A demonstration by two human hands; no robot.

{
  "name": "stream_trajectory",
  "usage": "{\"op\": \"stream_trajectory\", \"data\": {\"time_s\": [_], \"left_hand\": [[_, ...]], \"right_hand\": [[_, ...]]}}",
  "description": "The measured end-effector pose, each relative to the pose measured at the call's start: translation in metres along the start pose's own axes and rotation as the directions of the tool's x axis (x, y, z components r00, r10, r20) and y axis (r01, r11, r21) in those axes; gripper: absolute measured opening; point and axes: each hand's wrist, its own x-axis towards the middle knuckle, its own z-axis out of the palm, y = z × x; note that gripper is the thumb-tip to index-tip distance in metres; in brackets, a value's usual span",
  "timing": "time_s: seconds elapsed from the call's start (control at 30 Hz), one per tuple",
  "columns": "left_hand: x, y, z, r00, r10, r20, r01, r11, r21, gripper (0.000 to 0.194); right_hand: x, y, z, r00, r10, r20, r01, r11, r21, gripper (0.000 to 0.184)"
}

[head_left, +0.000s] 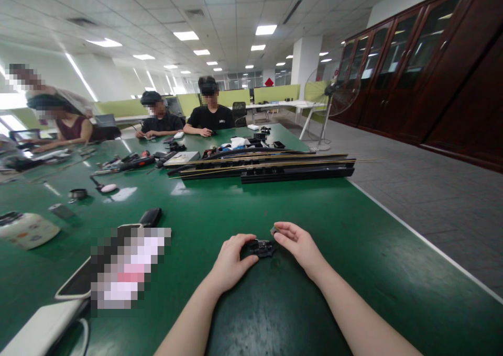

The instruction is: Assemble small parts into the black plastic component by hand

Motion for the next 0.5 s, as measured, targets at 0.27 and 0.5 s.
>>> {"op": "stream_trajectory", "data": {"time_s": [0.27, 0.5], "left_hand": [[-0.0004, 0.0018, -0.0004, 1.0, 0.004, -0.002, -0.004, 1.0, 0.005, 0.04], [-0.0008, 0.0016, -0.0003, 1.0, 0.003, -0.012, -0.003, 1.0, 0.007, 0.039]], "right_hand": [[-0.0002, 0.0002, -0.0014, 1.0, 0.006, -0.028, -0.005, 0.999, 0.038, 0.036], [0.0001, 0.0003, -0.002, 0.999, 0.004, -0.047, -0.001, 0.998, 0.069, 0.034]]}}
